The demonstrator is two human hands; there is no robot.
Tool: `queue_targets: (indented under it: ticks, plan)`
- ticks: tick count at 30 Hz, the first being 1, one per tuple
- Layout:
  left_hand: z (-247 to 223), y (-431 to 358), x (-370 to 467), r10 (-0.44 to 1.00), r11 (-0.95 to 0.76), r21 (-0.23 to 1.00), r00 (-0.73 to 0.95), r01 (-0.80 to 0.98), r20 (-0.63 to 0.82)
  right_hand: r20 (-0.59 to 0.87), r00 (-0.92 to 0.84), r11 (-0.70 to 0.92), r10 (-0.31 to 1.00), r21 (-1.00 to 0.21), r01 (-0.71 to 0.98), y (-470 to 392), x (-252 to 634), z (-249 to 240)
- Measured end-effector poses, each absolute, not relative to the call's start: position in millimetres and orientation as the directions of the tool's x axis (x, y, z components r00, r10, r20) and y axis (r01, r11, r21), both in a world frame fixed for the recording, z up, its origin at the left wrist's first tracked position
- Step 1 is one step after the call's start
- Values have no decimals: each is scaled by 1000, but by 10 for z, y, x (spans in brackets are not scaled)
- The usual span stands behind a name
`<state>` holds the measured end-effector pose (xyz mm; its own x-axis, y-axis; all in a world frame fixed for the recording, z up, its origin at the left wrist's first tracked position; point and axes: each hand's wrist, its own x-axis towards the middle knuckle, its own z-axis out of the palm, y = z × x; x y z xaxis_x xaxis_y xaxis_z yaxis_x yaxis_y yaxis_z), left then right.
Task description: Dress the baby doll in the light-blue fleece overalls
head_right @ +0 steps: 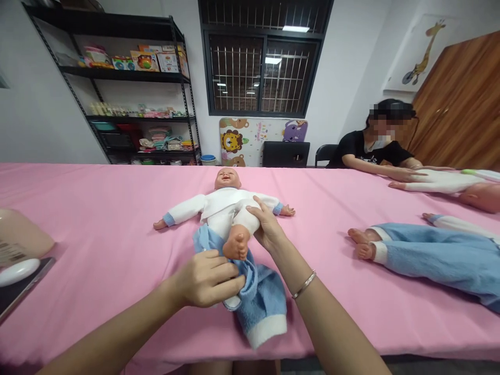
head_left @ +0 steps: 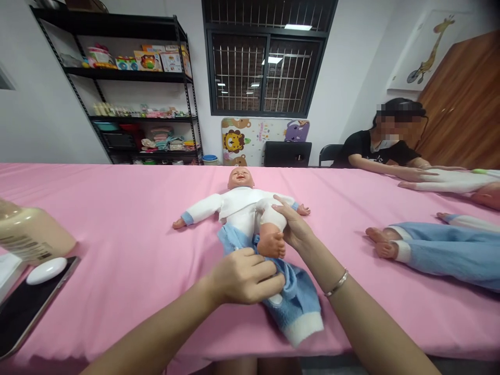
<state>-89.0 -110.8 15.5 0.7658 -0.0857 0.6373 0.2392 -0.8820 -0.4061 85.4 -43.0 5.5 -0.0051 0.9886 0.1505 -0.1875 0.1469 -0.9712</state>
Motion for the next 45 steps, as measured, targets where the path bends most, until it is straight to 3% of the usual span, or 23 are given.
queue_targets:
  ticks: [3, 5, 9, 12, 16, 20, 24, 26, 28, 34, 38, 45]
  plan:
    - [146, -1121, -916, -50, -892, -326, 646, 315, 762, 103, 14, 103, 995, -965, -243, -461, 813, 46]
    - [119, -1081, -933, 98, -917, -153, 582, 367, 807, 143, -40, 134, 989, -977, -165, -502, 795, 48]
    - [118, -859, -915, 537, -804, 225, 509, 550, 673, 176, -217, 167, 960, -984, -58, -515, 766, 32]
    - [206, -585, -819, 686, -684, 302, 445, 664, 575, 91, -278, 58, 956, -991, -124, -447, 775, -42]
    - [293, -208, -646, 800, -531, 292, 358, 795, 482, 15, -346, -65, 938, -974, -218, -368, 933, -140]
    - [210, -12, -581, 902, -395, 315, 301, 863, 309, 31, -431, 38, 902, -999, 8, -273, 1162, -189]
    - [108, 12, -635, 899, -420, 339, 333, 842, 285, 195, -30, 197, 980, -975, 107, -56, 1181, -327]
    - [98, -1, -651, 886, -448, 320, 369, 834, 280, 190, 140, 183, 972, -981, 60, 53, 1120, -424]
    - [104, -19, -628, 887, -444, 253, 381, 860, 262, 127, 189, 130, 974, -991, -5, 112, 1053, -504]
    - [97, 25, -406, 881, -331, -29, 320, 943, 347, -20, -10, -22, 1000, -976, -215, -37, 963, -501]
    - [71, 115, -336, 838, -342, -102, 352, 934, 417, 49, -121, 5, 991, -940, -342, -155, 939, -400]
    - [134, 225, -408, 695, -452, -237, 506, 860, 510, 13, -193, -37, 981, -968, -250, -104, 984, -371]
